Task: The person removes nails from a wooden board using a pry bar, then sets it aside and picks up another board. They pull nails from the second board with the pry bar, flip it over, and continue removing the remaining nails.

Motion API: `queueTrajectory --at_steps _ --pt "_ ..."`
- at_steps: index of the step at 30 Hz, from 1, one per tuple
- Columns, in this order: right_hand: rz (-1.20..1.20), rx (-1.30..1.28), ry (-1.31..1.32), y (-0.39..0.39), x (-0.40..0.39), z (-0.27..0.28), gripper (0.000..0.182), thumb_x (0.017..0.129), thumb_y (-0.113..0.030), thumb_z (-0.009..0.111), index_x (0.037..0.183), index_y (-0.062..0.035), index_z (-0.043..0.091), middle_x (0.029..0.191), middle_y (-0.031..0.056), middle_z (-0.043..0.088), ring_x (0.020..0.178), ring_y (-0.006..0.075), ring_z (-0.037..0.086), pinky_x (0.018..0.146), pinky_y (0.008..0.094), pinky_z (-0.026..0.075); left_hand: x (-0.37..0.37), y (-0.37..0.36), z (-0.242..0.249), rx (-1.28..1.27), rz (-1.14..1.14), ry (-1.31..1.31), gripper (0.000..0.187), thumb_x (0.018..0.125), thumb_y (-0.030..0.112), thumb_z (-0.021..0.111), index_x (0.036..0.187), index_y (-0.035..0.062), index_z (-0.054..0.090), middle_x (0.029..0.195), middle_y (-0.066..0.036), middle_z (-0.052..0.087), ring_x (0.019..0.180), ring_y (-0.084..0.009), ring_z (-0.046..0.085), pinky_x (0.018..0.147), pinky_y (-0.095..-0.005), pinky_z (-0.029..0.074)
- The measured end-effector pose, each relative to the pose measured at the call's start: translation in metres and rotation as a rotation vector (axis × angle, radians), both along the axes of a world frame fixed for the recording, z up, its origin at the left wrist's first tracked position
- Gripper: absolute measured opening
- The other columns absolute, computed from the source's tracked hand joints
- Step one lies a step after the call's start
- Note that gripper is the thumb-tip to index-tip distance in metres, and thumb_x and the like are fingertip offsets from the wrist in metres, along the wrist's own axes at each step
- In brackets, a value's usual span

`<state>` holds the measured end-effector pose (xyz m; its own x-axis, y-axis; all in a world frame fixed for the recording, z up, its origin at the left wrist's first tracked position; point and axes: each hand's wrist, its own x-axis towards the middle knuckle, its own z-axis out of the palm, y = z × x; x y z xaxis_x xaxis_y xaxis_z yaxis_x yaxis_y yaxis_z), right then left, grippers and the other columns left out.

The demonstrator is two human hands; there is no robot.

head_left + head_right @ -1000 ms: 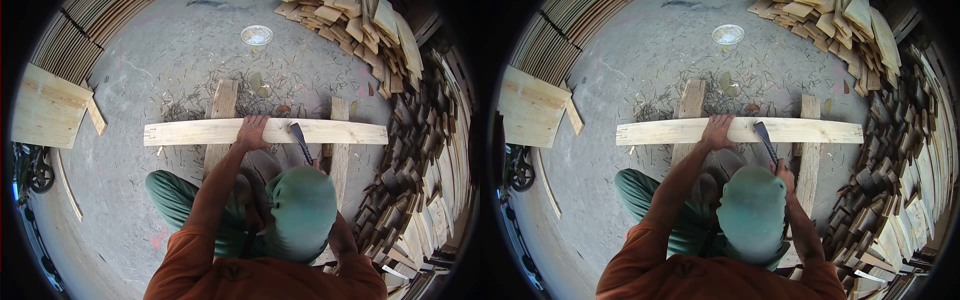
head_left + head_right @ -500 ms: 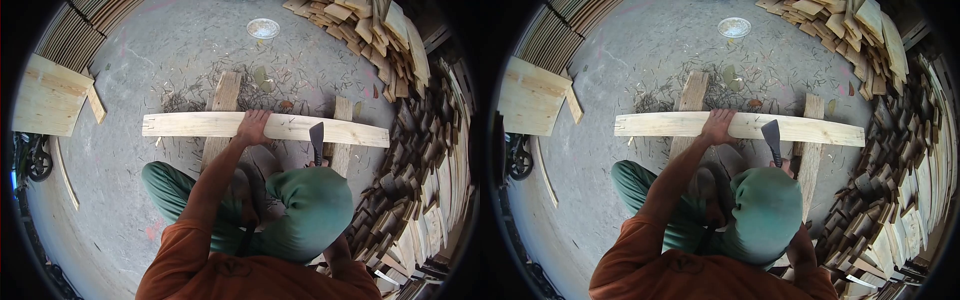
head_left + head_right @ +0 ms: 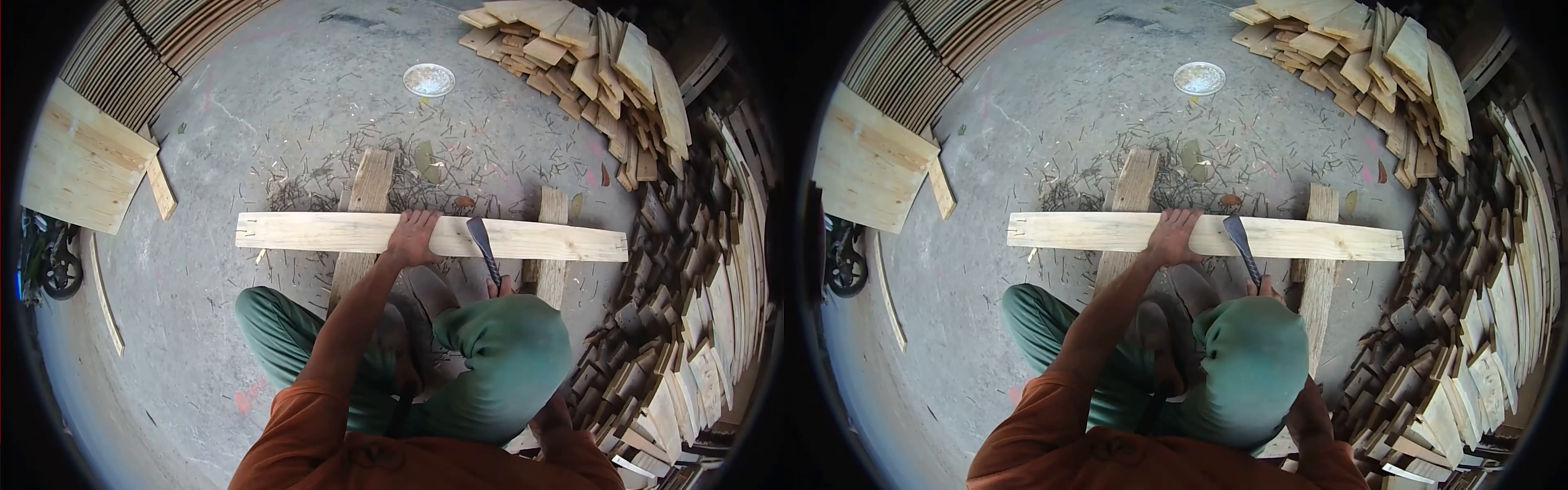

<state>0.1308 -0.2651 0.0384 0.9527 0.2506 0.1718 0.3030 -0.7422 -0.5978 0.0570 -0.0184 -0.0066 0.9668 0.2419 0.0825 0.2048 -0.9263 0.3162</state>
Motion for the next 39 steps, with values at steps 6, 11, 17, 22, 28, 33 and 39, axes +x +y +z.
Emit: queueTrajectory --at_steps 6,11,17,22,28,33,39 --pt "-0.007 -0.233 0.111 -0.049 -0.042 -0.004 0.033 0.096 -0.043 0.055 0.105 -0.011 0.054 0.076 0.0228 0.063 0.068 0.0416 0.063 0.06 0.0527 0.046 -0.016 -0.023 -0.002 -0.067 -0.005 0.068 0.106 0.06 0.056 0.081 0.143 0.0051 0.038 0.129 -0.012 0.049 0.123 -0.0283 0.043 0.108 -0.0416 0.028" --pt "0.039 -0.329 0.141 -0.026 -0.036 -0.007 0.038 0.097 -0.047 0.053 0.107 -0.0105 0.054 0.079 0.0243 0.065 0.071 0.0436 0.064 0.062 0.0546 0.045 -0.016 -0.014 -0.009 0.007 -0.009 -0.075 0.105 0.057 0.054 0.081 0.14 0.0029 0.041 0.122 -0.011 0.052 0.119 -0.0273 0.046 0.106 -0.0411 0.03" --pt "0.138 -0.446 0.097 -0.002 -0.007 0.023 0.034 0.098 -0.042 0.051 0.104 -0.008 0.053 0.078 0.0234 0.066 0.078 0.0456 0.065 0.063 0.0546 0.048 -0.011 -0.013 -0.01 -0.017 -0.017 -0.055 0.105 0.057 0.055 0.081 0.14 0.003 0.041 0.122 -0.013 0.051 0.117 -0.028 0.047 0.106 -0.042 0.031" --pt "-0.094 -0.313 0.171 -0.004 -0.036 0.029 0.038 0.099 -0.042 0.051 0.115 -0.008 0.055 0.093 0.028 0.065 0.095 0.0457 0.063 0.073 0.0545 0.049 -0.011 -0.016 -0.002 -0.081 -0.01 0.078 0.107 0.058 0.056 0.081 0.142 0.0056 0.038 0.125 -0.012 0.049 0.122 -0.0283 0.045 0.108 -0.0435 0.028" --pt "-0.117 -0.125 0.11 -0.03 -0.02 -0.032 0.035 0.091 -0.041 0.064 0.108 -0.0113 0.056 0.078 0.0195 0.067 0.073 0.0391 0.068 0.065 0.0537 0.049 -0.01 -0.016 -0.003 -0.01 -0.001 -0.012 0.105 0.057 0.056 0.081 0.139 0.0036 0.041 0.122 -0.01 0.051 0.116 -0.0265 0.047 0.103 -0.0415 0.031" --pt "0.127 -0.18 0.031 -0.037 -0.02 -0.038 0.031 0.093 -0.036 0.06 0.107 -0.0085 0.056 0.081 0.0166 0.069 0.074 0.0346 0.069 0.064 0.0502 0.051 -0.006 -0.015 0.01 0.002 -0.008 0.025 0.106 0.058 0.057 0.08 0.141 0.0048 0.039 0.128 -0.01 0.05 0.119 -0.0253 0.046 0.106 -0.0413 0.03" --pt "0.222 -0.413 0.111 -0.037 -0.022 -0.043 0.038 0.097 -0.039 0.052 0.1 -0.0011 0.054 0.077 0.0217 0.067 0.073 0.0418 0.067 0.062 0.0508 0.049 -0.01 -0.019 0.001 -0.047 0.02 0.073 0.11 0.055 0.057 0.082 0.142 0.0055 0.039 0.134 -0.01 0.049 0.125 -0.0256 0.044 0.109 -0.0426 0.028"
